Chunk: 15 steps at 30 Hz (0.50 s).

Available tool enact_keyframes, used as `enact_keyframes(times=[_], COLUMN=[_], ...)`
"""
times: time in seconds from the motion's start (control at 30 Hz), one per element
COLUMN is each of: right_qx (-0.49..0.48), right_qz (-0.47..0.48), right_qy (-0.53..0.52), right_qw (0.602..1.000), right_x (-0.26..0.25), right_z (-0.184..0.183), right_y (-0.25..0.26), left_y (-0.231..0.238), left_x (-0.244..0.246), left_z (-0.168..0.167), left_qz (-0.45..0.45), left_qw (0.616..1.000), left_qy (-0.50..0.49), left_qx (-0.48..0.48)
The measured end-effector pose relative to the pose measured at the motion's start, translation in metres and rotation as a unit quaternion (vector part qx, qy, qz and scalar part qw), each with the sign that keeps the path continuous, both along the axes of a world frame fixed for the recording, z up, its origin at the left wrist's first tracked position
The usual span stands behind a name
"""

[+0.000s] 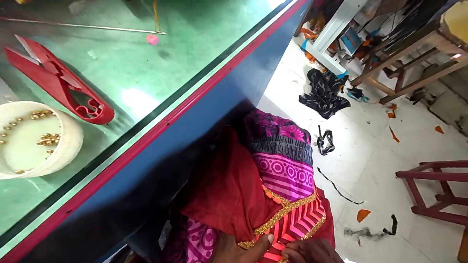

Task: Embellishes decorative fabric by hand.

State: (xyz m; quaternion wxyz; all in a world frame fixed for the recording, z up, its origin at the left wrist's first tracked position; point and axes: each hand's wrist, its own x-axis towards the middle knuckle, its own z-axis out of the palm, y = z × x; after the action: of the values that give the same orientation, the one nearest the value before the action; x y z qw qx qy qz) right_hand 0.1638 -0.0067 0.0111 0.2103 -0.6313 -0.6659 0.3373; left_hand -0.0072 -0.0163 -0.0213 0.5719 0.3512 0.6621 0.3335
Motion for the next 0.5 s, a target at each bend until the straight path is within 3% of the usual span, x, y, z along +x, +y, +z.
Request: enact_keyframes(times=[0.13, 0.23, 0.4, 0.5], right_qx=[0.015, 0.017, 0.013, 0.021], right_qz=[0.01, 0.023, 0.046, 0.06], right_qy=[-0.035, -0.061, -0.101, -0.123], right_qw=[0.999, 0.998, 0.994, 0.99], right_x=[-0.002, -0.004, -0.009, -0.012], right_z=[0.003, 0.005, 0.015, 0.021], right_y=[0.001, 0.003, 0.008, 0.011], left_y=[0.01, -0.003, 0.029, 0.045], left_x=[0.007, 0.006, 0.025, 0.026], left_z=[0.026, 0.012, 0.083, 0.097], left_qz=[0.025, -0.004, 0.048, 0.036], left_qw=[0.999, 0.999, 0.993, 0.989], left_qy=[-0.003, 0.053, 0.048, 0.061], left_qx=[-0.038, 0.001, -0.101, -0.127])
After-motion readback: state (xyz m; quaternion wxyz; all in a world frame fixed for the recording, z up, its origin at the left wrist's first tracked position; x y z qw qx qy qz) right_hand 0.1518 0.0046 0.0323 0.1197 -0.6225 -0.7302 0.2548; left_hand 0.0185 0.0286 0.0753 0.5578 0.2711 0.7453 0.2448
